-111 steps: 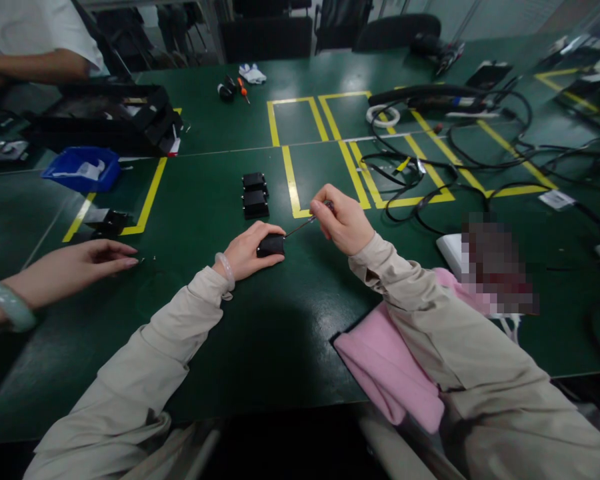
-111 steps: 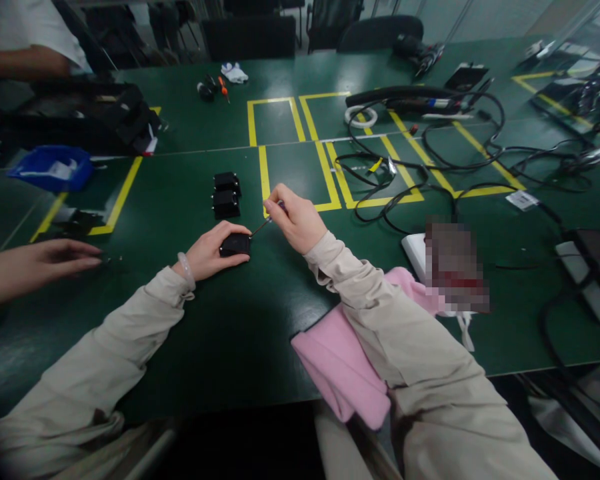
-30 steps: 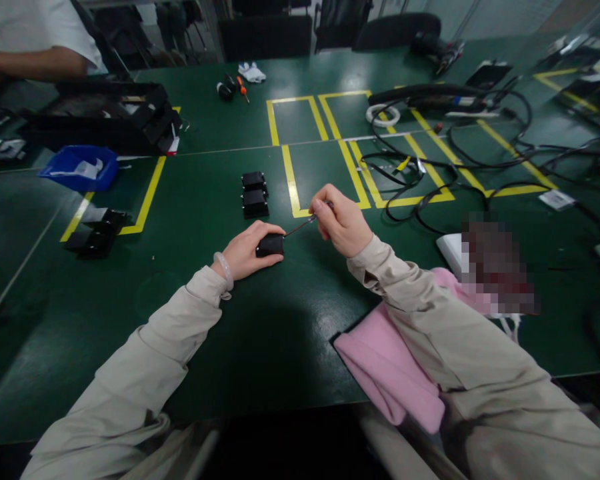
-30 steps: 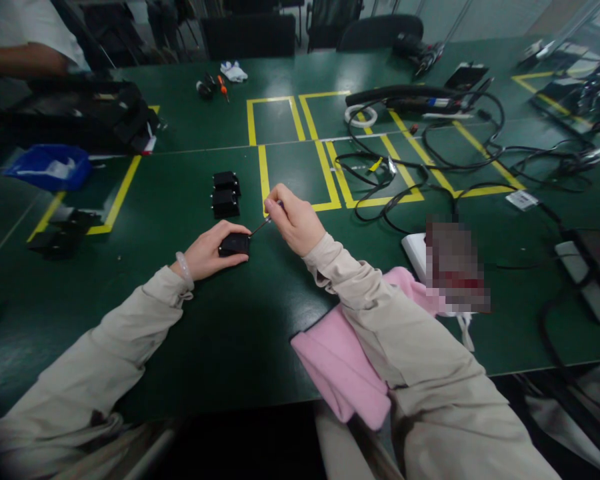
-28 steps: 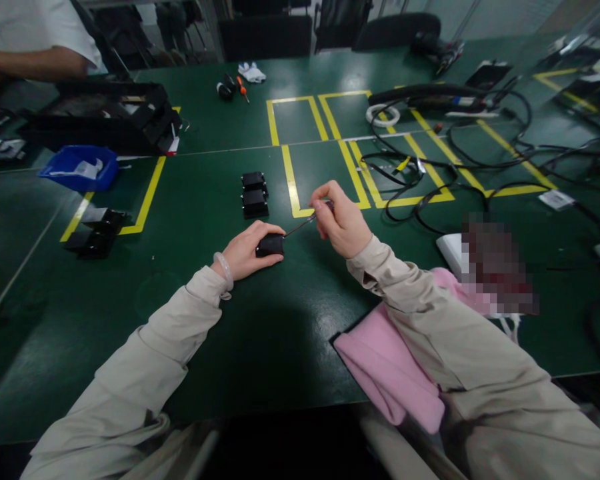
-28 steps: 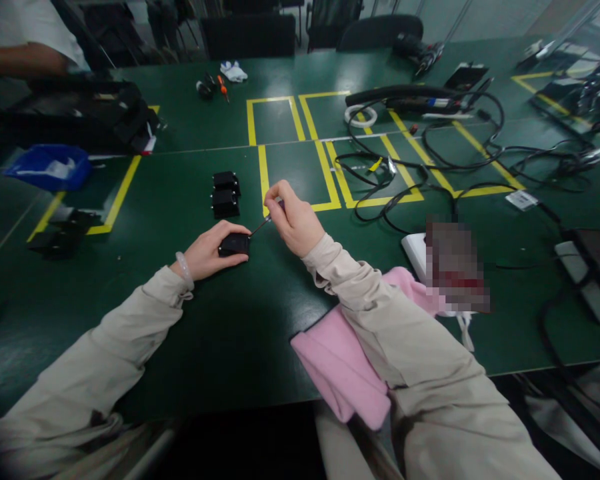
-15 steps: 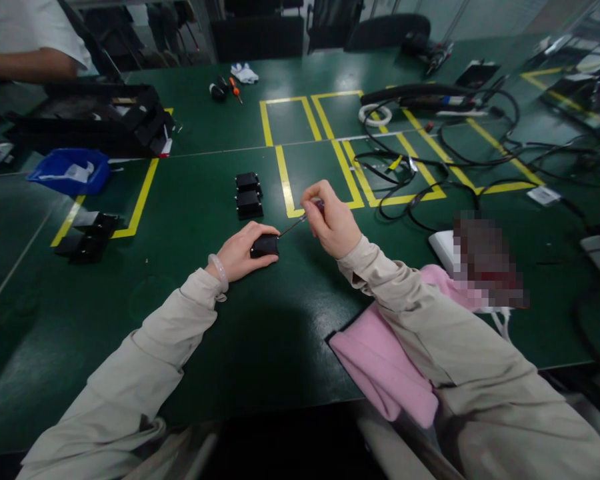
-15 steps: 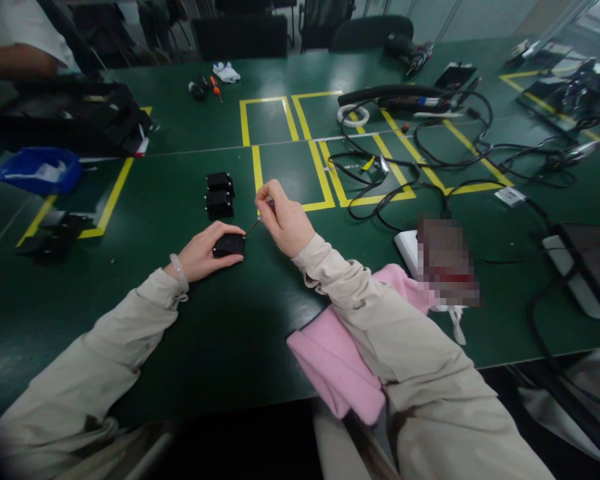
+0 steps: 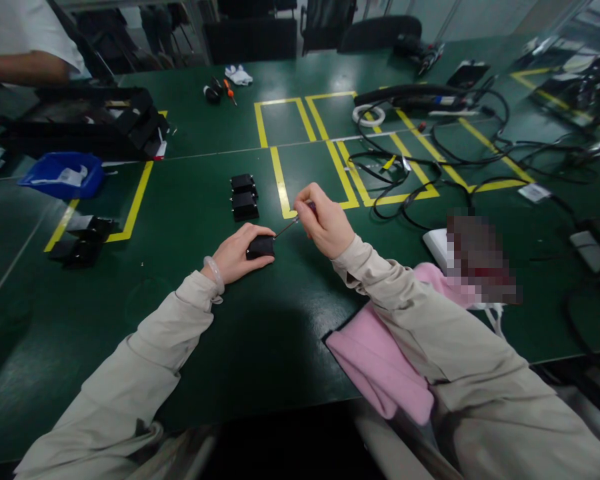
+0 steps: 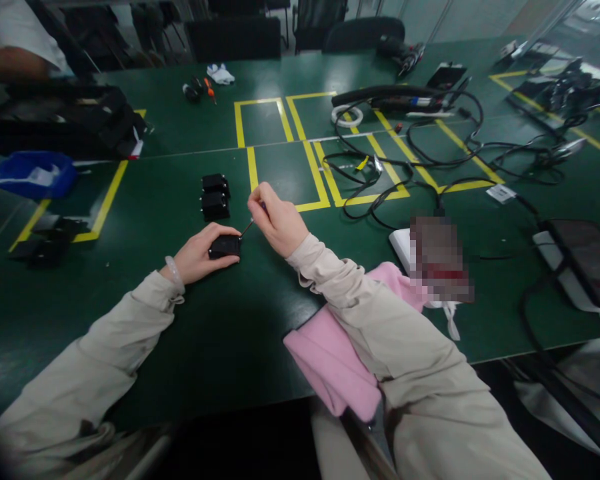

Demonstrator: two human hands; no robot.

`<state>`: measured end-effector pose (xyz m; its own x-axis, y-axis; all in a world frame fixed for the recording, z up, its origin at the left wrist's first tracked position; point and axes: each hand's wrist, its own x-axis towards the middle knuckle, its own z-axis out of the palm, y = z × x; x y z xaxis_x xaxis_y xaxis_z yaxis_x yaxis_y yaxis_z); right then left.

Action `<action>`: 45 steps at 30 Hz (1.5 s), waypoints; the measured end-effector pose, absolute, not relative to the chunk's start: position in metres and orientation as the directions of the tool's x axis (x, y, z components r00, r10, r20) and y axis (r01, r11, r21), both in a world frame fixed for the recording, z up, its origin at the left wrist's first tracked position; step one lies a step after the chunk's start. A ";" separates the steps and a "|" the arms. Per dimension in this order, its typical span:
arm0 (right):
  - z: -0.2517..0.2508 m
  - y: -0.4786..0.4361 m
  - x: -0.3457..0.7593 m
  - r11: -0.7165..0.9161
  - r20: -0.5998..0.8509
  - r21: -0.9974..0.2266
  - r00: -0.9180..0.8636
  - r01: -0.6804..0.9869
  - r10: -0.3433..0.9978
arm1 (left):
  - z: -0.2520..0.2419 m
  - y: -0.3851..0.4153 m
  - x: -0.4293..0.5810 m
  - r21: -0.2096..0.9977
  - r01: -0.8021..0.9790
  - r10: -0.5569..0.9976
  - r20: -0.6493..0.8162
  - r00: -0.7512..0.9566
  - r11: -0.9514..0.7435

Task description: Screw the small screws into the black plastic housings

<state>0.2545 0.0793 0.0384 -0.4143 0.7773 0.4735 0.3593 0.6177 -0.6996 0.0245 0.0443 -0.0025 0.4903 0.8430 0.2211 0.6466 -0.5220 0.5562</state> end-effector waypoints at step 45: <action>0.088 0.076 0.221 0.612 0.191 -0.330 -0.584 0.719 0.789 | 0.002 0.039 0.026 0.608 0.703 0.917 0.117 0.382 -0.370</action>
